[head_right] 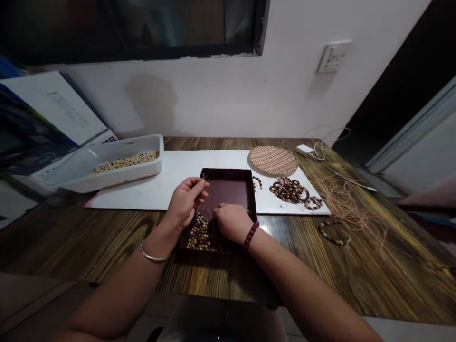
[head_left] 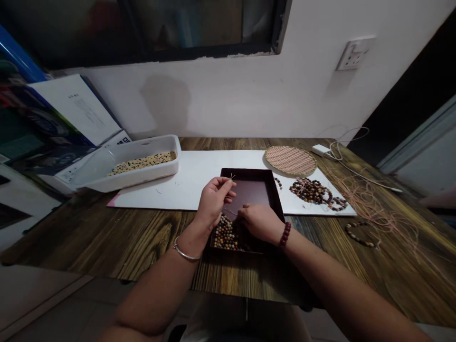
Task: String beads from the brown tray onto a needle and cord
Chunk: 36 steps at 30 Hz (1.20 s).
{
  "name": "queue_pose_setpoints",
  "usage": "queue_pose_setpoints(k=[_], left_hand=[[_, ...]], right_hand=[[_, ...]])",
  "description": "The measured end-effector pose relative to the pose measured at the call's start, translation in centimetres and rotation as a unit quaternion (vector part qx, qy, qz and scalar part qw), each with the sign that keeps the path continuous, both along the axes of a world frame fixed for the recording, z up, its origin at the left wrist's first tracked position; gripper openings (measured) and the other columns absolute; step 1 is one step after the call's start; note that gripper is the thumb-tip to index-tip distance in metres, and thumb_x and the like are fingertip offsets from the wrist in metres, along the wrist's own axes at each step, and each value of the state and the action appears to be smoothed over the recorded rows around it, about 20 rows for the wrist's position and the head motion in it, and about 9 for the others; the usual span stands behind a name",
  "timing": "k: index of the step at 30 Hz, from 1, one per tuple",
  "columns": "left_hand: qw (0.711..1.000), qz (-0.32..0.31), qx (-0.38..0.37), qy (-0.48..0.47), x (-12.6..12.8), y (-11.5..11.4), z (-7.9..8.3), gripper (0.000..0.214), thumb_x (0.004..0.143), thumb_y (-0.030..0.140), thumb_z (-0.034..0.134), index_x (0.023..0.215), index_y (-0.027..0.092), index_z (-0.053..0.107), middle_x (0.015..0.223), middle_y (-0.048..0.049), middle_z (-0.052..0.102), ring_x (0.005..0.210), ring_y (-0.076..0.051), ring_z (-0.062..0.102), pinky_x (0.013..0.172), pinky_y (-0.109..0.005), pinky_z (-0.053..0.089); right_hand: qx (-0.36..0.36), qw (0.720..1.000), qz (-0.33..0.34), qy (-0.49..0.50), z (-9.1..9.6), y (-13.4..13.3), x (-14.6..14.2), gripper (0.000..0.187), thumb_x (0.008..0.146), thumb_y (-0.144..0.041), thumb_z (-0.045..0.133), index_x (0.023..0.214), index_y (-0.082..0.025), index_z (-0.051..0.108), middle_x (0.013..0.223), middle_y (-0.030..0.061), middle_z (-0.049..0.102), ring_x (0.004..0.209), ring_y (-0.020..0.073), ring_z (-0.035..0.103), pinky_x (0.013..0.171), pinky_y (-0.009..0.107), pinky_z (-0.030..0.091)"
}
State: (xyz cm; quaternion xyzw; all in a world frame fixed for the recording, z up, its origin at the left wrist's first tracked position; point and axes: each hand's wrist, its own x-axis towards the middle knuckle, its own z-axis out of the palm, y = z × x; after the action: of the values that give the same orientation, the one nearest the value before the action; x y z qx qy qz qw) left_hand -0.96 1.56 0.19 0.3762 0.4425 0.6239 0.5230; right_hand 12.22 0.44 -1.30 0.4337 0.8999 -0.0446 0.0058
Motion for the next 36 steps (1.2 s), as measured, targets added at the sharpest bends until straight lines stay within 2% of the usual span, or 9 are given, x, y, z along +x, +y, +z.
queue_pose_setpoints(k=[3, 6, 7, 9, 12, 15, 23, 30, 36], left_hand=[[1.0, -0.002, -0.005, 0.0, 0.0, 0.1, -0.1, 0.011, 0.068, 0.023, 0.064, 0.071, 0.015, 0.056, 0.07, 0.0, 0.063, 0.049, -0.004, 0.051, 0.042, -0.015, 0.035], [1.0, -0.008, -0.005, -0.002, 0.0, 0.1, -0.2, 0.015, 0.067, 0.026, 0.065, 0.07, 0.014, 0.056, 0.068, 0.0001, 0.062, 0.05, -0.005, 0.051, 0.044, -0.015, 0.036], [1.0, -0.013, -0.005, -0.003, 0.0, 0.0, -0.3, 0.016, 0.066, 0.027, 0.066, 0.07, 0.014, 0.057, 0.066, 0.0005, 0.061, 0.05, -0.005, 0.051, 0.044, -0.016, 0.036], [0.999, -0.032, -0.009, -0.001, 0.1, -0.1, -0.3, 0.018, 0.065, 0.029, 0.067, 0.069, 0.014, 0.056, 0.059, 0.0021, 0.057, 0.049, -0.006, 0.05, 0.045, -0.017, 0.036], [0.998, -0.05, -0.015, 0.016, 0.2, -0.4, -0.4, 0.02, 0.065, 0.031, 0.066, 0.07, 0.015, 0.057, 0.055, 0.0036, 0.054, 0.046, -0.005, 0.046, 0.045, -0.017, 0.034], [0.998, -0.058, -0.012, 0.033, 0.3, -0.5, -0.4, 0.019, 0.067, 0.032, 0.065, 0.068, 0.015, 0.056, 0.05, 0.0056, 0.048, 0.042, -0.004, 0.039, 0.041, -0.017, 0.027], [0.997, -0.07, -0.002, 0.029, 0.4, -0.4, -0.8, 0.019, 0.067, 0.032, 0.065, 0.067, 0.016, 0.054, 0.042, 0.0098, 0.032, 0.037, -0.003, 0.023, 0.039, -0.02, 0.015], [0.994, -0.064, 0.02, 0.087, 0.4, -0.7, -0.7, 0.017, 0.069, 0.033, 0.063, 0.068, 0.017, 0.058, 0.043, 0.0088, 0.036, 0.039, -0.005, 0.026, 0.04, -0.02, 0.02], [0.983, -0.058, 0.069, 0.158, 0.4, -1.2, -0.3, 0.015, 0.072, 0.032, 0.062, 0.069, 0.017, 0.063, 0.055, 0.0032, 0.054, 0.048, -0.008, 0.041, 0.047, -0.021, 0.032]], right_hand=[[-0.012, 0.998, -0.015, 0.053, 0.0, 0.0, 0.3, 0.02, 0.081, -0.01, 0.046, 0.083, -0.014, 0.066, 0.083, 0.0107, 0.065, 0.07, 0.0186, 0.061, 0.059, 0.026, 0.04], [-0.072, 0.955, -0.039, 0.286, 0.5, 0.4, 1.1, 0.012, 0.08, -0.014, 0.051, 0.078, -0.015, 0.063, 0.079, 0.0069, 0.065, 0.074, 0.0165, 0.058, 0.066, 0.027, 0.041], [-0.116, 0.911, -0.058, 0.391, 0.7, 0.6, 1.4, 0.01, 0.079, -0.017, 0.053, 0.079, -0.016, 0.063, 0.078, 0.0046, 0.065, 0.072, 0.0146, 0.056, 0.065, 0.026, 0.041], [-0.225, 0.784, -0.112, 0.567, 1.1, 1.0, 1.9, 0.009, 0.077, -0.024, 0.058, 0.081, -0.018, 0.062, 0.073, 0.0008, 0.064, 0.056, 0.0092, 0.049, 0.053, 0.022, 0.037], [-0.348, 0.61, -0.152, 0.695, 1.3, 1.4, 2.4, 0.019, 0.066, -0.028, 0.07, 0.081, -0.017, 0.063, 0.068, -0.0024, 0.062, 0.04, 0.0024, 0.03, 0.04, 0.019, 0.022], [-0.397, 0.537, -0.148, 0.729, 1.0, 1.5, 2.3, 0.023, 0.06, -0.023, 0.075, 0.079, -0.016, 0.064, 0.069, -0.0016, 0.064, 0.039, 0.0001, 0.025, 0.039, 0.018, 0.017], [-0.44, 0.487, -0.133, 0.743, 0.8, 1.6, 2.5, 0.019, 0.063, -0.021, 0.074, 0.08, -0.015, 0.068, 0.069, -0.0009, 0.064, 0.039, 0.0, 0.023, 0.037, 0.017, 0.015], [-0.453, 0.499, -0.114, 0.73, 0.9, 1.5, 2.4, 0.017, 0.066, -0.024, 0.073, 0.08, -0.015, 0.069, 0.071, -0.0005, 0.065, 0.039, -0.0005, 0.024, 0.038, 0.017, 0.016], [-0.419, 0.527, -0.117, 0.73, 0.8, 1.4, 2.2, 0.017, 0.063, -0.023, 0.074, 0.078, -0.016, 0.069, 0.066, -0.0027, 0.063, 0.039, 0.0, 0.028, 0.038, 0.018, 0.017]])
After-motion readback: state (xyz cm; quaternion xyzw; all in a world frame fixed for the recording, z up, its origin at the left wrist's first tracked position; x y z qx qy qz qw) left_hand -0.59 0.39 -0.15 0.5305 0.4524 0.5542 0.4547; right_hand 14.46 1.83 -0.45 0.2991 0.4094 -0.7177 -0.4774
